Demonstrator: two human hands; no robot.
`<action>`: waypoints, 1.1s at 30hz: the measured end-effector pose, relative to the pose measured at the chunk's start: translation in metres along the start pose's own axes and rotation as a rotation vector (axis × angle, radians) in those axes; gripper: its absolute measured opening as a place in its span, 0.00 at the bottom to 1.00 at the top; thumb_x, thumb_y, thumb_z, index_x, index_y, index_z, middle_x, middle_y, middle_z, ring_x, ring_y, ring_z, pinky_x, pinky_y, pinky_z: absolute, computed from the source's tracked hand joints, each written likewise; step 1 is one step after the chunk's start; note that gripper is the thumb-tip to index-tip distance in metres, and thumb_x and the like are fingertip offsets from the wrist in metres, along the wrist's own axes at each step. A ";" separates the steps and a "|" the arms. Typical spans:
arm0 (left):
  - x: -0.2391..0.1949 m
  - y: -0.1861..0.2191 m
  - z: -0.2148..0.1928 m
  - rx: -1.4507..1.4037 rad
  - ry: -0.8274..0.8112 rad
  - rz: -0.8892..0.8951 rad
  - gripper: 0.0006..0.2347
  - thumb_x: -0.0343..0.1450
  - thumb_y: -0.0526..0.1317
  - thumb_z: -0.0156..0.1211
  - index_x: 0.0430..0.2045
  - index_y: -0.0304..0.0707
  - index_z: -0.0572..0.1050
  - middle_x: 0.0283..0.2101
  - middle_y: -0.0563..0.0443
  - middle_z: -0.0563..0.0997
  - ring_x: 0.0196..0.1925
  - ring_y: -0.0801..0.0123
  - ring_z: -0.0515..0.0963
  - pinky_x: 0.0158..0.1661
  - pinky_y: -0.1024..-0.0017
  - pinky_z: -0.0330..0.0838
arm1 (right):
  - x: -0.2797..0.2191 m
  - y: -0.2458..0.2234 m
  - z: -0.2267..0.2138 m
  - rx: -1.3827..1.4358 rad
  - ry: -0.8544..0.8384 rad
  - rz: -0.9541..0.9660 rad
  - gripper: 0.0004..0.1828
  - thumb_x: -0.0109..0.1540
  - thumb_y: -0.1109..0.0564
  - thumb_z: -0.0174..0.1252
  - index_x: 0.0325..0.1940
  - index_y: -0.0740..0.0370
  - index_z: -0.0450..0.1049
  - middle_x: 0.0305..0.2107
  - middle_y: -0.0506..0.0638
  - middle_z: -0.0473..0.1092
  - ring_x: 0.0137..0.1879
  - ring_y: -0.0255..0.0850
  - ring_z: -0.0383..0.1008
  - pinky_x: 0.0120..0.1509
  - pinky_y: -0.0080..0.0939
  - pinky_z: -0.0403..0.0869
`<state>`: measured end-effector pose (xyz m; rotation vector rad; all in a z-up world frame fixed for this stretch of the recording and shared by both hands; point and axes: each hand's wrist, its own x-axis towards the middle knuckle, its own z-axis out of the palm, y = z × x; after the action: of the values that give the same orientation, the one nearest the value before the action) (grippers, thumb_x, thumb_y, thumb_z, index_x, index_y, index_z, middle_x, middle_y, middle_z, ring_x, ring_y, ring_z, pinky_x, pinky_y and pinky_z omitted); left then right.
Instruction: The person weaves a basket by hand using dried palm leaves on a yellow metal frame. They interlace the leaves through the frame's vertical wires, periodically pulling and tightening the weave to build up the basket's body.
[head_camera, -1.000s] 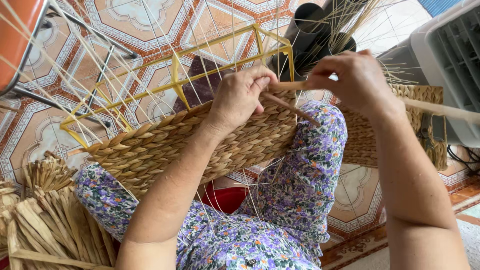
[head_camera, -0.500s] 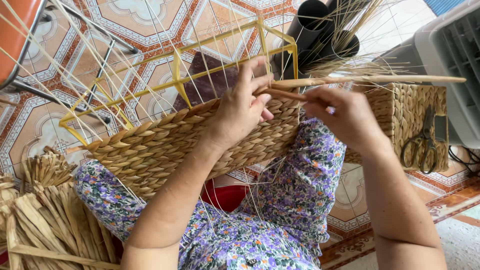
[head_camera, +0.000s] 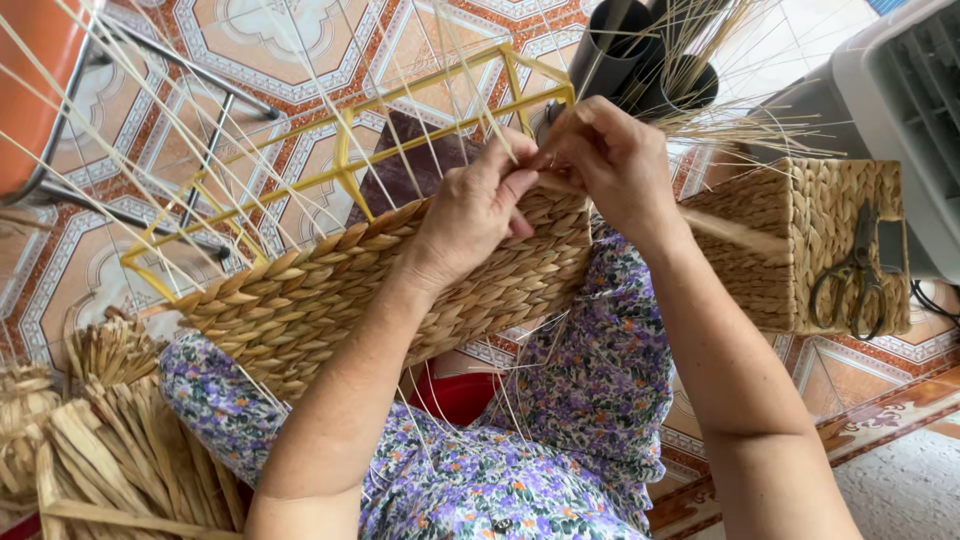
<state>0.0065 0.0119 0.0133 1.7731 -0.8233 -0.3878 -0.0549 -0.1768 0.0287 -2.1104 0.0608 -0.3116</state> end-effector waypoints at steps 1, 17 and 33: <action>0.005 0.004 -0.003 -0.027 -0.018 -0.098 0.07 0.79 0.36 0.48 0.49 0.35 0.64 0.39 0.51 0.81 0.22 0.66 0.85 0.20 0.74 0.79 | -0.003 0.000 -0.003 0.126 0.018 0.013 0.02 0.72 0.62 0.58 0.47 0.64 0.75 0.33 0.51 0.76 0.36 0.36 0.77 0.38 0.35 0.77; 0.023 -0.011 0.018 0.351 0.247 0.171 0.04 0.74 0.40 0.64 0.39 0.56 0.80 0.31 0.59 0.87 0.28 0.73 0.88 0.29 0.76 0.81 | 0.003 0.015 -0.063 -0.544 -0.128 0.086 0.10 0.64 0.51 0.68 0.43 0.59 0.81 0.29 0.48 0.77 0.31 0.36 0.73 0.33 0.40 0.73; -0.168 -0.018 -0.106 -0.014 0.686 0.063 0.06 0.79 0.30 0.50 0.47 0.31 0.71 0.52 0.37 0.80 0.41 0.66 0.85 0.41 0.73 0.84 | -0.025 0.120 -0.044 0.287 0.477 -0.100 0.03 0.77 0.65 0.60 0.55 0.69 0.77 0.42 0.46 0.72 0.42 0.30 0.66 0.46 0.29 0.65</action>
<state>-0.0402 0.2058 0.0121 1.6972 -0.3778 0.2548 -0.0800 -0.2733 -0.0547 -1.7211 0.1802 -0.8294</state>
